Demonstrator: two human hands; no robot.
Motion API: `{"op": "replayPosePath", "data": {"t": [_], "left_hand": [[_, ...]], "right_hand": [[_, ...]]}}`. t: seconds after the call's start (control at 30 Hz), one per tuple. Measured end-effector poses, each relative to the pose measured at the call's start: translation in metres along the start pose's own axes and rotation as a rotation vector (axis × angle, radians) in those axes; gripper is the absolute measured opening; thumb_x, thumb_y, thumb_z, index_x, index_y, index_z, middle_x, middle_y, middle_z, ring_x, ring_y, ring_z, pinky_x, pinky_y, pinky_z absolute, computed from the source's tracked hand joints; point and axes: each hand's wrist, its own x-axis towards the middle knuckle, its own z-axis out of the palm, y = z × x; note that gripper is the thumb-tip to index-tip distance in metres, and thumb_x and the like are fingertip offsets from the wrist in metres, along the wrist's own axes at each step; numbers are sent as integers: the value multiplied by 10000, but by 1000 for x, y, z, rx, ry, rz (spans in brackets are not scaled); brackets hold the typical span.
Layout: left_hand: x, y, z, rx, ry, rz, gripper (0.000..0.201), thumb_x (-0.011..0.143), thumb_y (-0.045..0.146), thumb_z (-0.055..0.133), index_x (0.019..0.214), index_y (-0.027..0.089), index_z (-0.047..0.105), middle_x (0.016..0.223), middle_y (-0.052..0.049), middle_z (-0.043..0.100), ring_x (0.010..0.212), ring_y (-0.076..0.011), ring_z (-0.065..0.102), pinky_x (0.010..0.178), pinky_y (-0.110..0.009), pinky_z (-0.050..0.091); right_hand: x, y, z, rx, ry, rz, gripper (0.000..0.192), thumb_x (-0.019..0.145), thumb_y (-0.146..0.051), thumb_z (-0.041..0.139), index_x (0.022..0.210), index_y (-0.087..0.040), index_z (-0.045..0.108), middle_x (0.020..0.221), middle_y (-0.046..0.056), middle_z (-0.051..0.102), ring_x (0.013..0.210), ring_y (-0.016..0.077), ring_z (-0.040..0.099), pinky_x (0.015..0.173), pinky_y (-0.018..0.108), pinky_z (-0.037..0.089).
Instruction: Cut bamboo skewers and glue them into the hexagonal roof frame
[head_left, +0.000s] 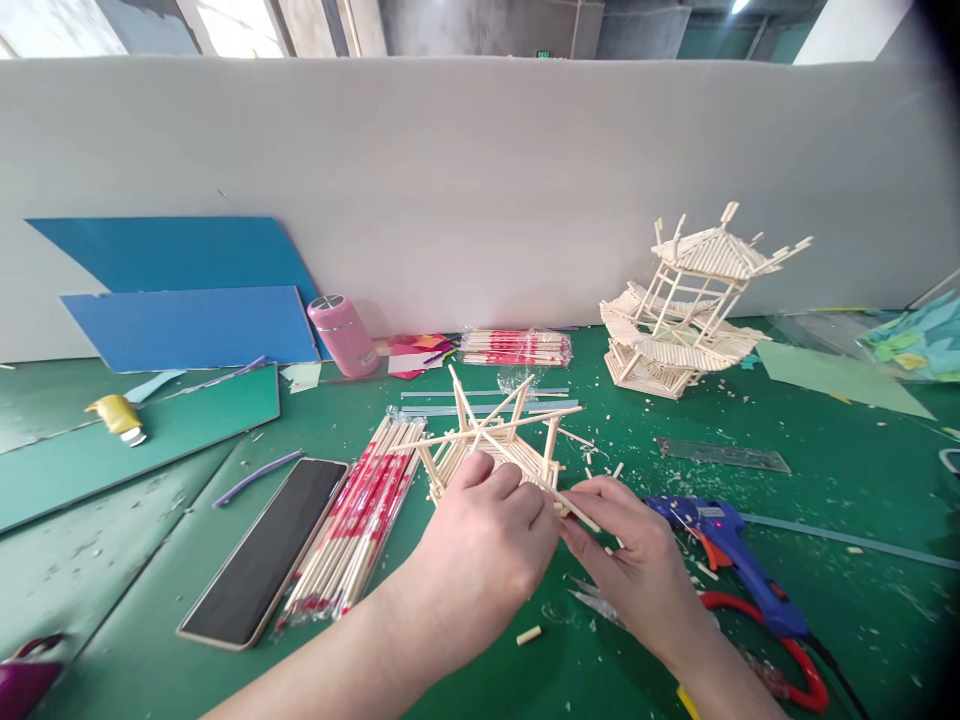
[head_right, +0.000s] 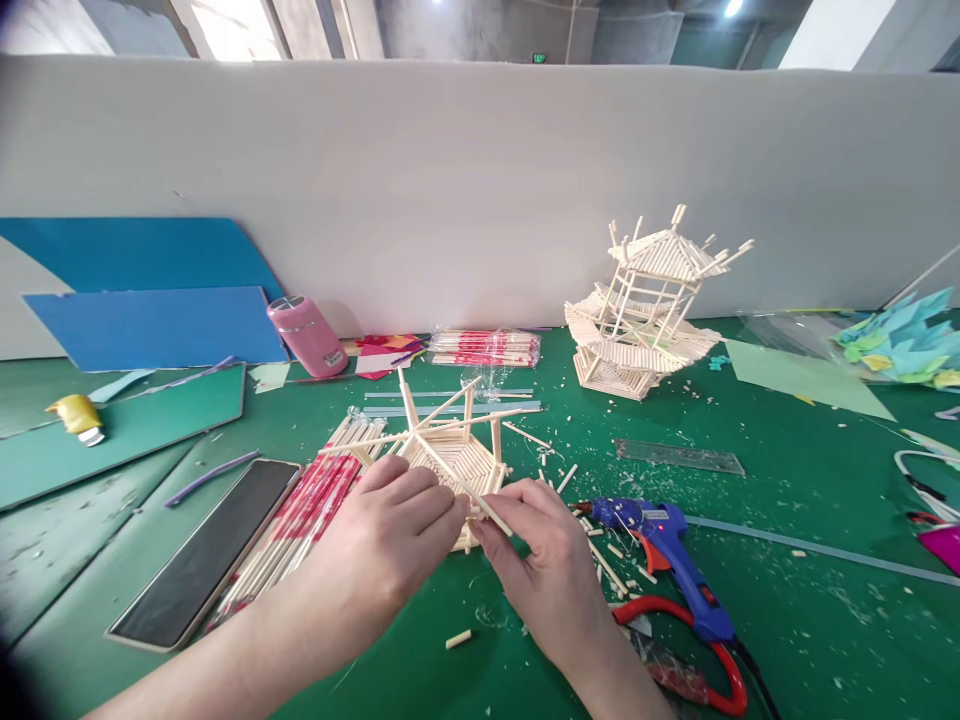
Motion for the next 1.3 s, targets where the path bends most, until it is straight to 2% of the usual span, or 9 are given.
{"op": "replayPosePath", "data": {"t": [0.17, 0.3, 0.53, 0.87, 1.13, 1.3], "left_hand": [[0, 2, -4, 11, -52, -19, 174, 803, 84, 468, 669, 144, 561, 622, -25, 556, 576, -167, 440, 543, -325, 304], [0, 2, -5, 23, -67, -31, 169, 810, 94, 471, 677, 146, 561, 639, -30, 568, 586, -172, 451, 545, -329, 311], [-2, 3, 0, 34, -27, -27, 170, 783, 92, 497, 630, 144, 547, 607, -28, 555, 570, -177, 445, 537, -332, 303], [-2, 4, -1, 22, -22, -28, 179, 791, 92, 498, 627, 146, 545, 606, -24, 555, 576, -174, 439, 547, -328, 290], [-4, 6, -4, 62, -56, -77, 196, 803, 77, 468, 641, 149, 550, 612, -34, 557, 577, -183, 438, 537, -333, 279], [-4, 5, -4, 50, -71, -78, 198, 816, 106, 467, 641, 148, 551, 615, -37, 560, 578, -180, 434, 542, -333, 292]], "right_hand": [[-1, -4, -5, 37, -31, 127, 249, 856, -326, 530, 1090, -259, 582, 874, 7, 543, 805, 147, 501, 692, 272, 418], [0, -7, -5, 71, -19, 173, 224, 860, -375, 507, 1000, -241, 619, 778, -1, 539, 708, 145, 483, 622, 271, 392], [3, -8, 1, 153, 31, 241, 219, 850, -409, 508, 857, -222, 621, 780, 11, 570, 717, 160, 506, 619, 279, 385], [2, -8, 4, 130, 64, 226, 203, 849, -391, 520, 765, -224, 599, 693, -12, 510, 646, 140, 449, 579, 267, 353], [-3, -3, -1, 258, 35, 227, 210, 875, -365, 490, 991, -242, 615, 899, 22, 565, 839, 172, 520, 695, 284, 398], [-3, -3, 1, 213, 23, 203, 203, 859, -359, 517, 965, -226, 628, 797, 15, 536, 769, 169, 512, 650, 288, 396]]}}
